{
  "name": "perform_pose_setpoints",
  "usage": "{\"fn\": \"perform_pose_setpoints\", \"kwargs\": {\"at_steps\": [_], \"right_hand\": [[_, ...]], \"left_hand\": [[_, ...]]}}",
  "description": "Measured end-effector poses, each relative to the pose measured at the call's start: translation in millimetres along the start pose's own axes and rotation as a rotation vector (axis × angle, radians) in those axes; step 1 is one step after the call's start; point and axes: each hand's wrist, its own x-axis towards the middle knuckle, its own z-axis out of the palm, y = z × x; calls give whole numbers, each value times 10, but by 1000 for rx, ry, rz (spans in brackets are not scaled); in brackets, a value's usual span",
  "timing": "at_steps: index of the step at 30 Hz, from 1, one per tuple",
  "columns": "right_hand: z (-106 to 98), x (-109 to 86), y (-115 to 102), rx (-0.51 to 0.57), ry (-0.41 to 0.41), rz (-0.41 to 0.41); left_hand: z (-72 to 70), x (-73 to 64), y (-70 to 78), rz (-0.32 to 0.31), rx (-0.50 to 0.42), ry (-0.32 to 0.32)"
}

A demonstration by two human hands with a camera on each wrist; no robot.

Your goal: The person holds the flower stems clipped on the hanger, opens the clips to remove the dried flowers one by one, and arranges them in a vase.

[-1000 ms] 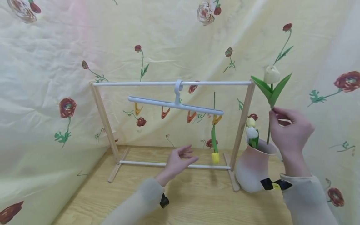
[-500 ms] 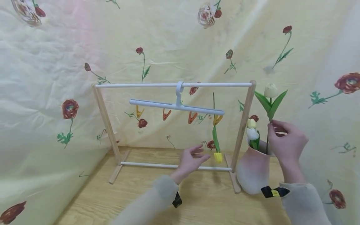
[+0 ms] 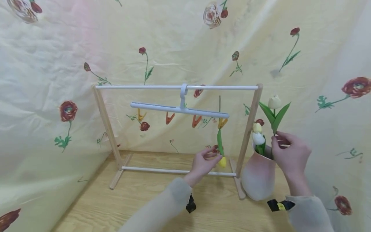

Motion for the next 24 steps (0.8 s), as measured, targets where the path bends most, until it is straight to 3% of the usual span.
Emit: {"fn": "perform_pose_setpoints", "kwargs": {"at_steps": [6, 11, 18, 21, 24], "right_hand": [[40, -54, 30, -52, 4, -61], [98, -87, 31, -61, -15, -140], [93, -105, 81, -85, -16, -141], [100, -129, 55, -64, 56, -101], [116, -157, -39, -1, 208, -107]], "left_hand": [[74, 37, 10, -51, -28, -52], [89, 62, 25, -26, -31, -53], [152, 75, 50, -3, -14, -27], [179, 79, 59, -2, 4, -21], [203, 85, 65, -4, 36, -17]]}}
